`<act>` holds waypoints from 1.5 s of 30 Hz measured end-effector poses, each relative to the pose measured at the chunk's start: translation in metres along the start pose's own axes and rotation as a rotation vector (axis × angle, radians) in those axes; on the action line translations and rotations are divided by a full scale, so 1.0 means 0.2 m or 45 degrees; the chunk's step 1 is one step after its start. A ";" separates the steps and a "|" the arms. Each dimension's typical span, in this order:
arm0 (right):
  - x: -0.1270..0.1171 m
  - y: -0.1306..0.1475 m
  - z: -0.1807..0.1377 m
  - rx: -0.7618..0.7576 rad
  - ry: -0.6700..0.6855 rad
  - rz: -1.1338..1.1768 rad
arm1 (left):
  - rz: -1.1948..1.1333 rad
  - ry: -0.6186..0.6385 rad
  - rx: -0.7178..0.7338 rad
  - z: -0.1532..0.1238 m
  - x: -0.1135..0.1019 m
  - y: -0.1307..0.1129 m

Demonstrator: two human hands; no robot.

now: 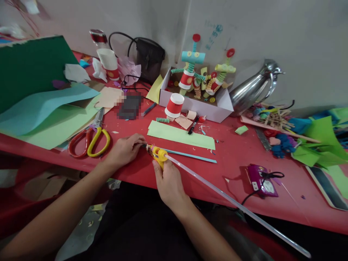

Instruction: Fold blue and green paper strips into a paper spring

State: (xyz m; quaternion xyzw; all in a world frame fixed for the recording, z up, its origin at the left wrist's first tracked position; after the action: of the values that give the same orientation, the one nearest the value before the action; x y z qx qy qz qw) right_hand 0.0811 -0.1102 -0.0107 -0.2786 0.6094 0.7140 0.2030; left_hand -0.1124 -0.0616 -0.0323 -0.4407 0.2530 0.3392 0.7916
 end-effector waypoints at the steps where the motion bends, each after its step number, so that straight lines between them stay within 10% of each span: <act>1: 0.00 0.00 0.00 -0.002 0.003 -0.009 | 0.005 0.001 0.001 0.00 0.00 0.00; 45: -0.23 -0.17 -0.07 0.106 -0.129 -0.243 | 0.119 -0.031 0.034 0.01 0.00 0.00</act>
State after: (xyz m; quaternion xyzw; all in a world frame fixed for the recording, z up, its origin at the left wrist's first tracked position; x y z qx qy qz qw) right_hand 0.1395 -0.1161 -0.0091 -0.2904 0.5982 0.6786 0.3121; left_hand -0.1121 -0.0603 -0.0308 -0.4135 0.2682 0.3779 0.7837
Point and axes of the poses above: each hand's wrist, its own z-axis towards the middle knuckle, its own x-axis out of the palm, y = z × x, the point moved 3 cm from there along z, towards the middle knuckle, and after that the axes turned 8 degrees about -y, right-handed, at the moved point
